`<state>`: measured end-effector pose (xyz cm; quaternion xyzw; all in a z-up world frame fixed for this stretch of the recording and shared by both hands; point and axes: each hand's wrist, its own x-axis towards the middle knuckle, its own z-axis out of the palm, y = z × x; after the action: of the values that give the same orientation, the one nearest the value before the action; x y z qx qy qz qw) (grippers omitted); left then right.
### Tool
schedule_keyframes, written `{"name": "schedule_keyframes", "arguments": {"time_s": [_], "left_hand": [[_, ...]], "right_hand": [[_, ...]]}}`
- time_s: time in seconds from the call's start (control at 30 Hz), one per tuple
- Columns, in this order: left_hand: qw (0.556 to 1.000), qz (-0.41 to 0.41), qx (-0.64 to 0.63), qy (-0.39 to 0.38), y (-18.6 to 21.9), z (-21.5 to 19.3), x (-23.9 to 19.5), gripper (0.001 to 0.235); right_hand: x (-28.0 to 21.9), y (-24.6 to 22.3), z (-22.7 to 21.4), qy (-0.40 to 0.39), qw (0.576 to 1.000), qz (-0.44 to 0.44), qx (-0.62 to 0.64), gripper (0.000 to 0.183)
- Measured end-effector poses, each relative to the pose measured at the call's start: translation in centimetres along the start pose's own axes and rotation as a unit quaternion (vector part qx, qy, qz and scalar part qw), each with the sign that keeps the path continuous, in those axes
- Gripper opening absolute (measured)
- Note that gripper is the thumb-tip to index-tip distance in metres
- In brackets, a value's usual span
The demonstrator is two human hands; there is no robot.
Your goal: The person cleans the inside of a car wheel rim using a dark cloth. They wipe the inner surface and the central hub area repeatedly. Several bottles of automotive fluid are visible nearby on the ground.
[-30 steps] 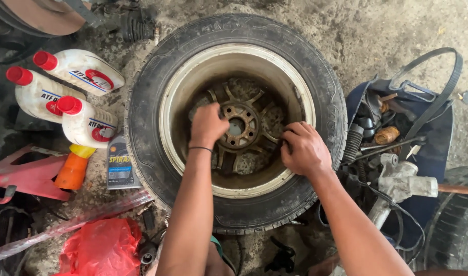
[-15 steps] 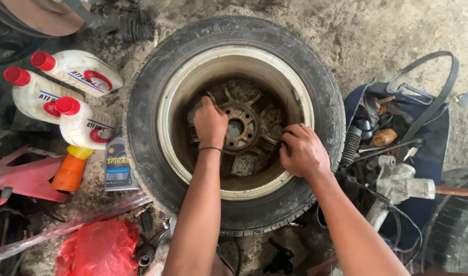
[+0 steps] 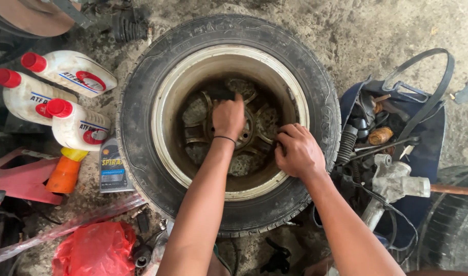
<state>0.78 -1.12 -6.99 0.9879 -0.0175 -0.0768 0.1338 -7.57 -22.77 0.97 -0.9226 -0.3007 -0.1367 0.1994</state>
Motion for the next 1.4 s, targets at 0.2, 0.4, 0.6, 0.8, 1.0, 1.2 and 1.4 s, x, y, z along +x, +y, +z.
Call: {"name": "schedule_keyframes", "arguments": {"time_s": [0.2,0.4,0.6,0.8,1.0,1.2,1.4], "left_hand": [[0.984,0.150,-0.018,0.093,4.3,0.6,-2.8,0.026],[0.965,0.258,0.027,0.033,6.2,0.7,-5.9,0.024],[0.975,0.151,-0.129,0.098,3.4,-3.5,-5.0,0.025],[0.900,-0.111,-0.316,0.280,-2.5,-6.7,-3.5,0.015],[0.956,0.048,-0.165,0.237,-1.7,-6.3,-1.9,0.009],[0.994,0.096,-0.052,0.010,0.0,-2.7,-1.9,0.031],[0.992,0.115,-0.048,-0.002,-0.4,-2.9,-1.8,0.040]], "right_hand": [[-0.3,0.1,0.3,0.002,1.000,0.009,-0.004,0.006],[0.0,0.4,0.3,0.013,1.000,-0.002,0.003,0.007],[-0.2,0.4,0.1,0.031,0.999,0.011,0.027,0.007],[-0.4,0.8,0.5,0.041,0.998,-0.007,0.037,0.005],[0.0,0.2,0.1,0.041,0.999,-0.001,0.019,0.005],[0.1,0.0,0.2,0.033,0.999,-0.002,0.021,0.005],[-0.1,0.2,0.4,0.026,1.000,0.003,0.014,0.005]]}}
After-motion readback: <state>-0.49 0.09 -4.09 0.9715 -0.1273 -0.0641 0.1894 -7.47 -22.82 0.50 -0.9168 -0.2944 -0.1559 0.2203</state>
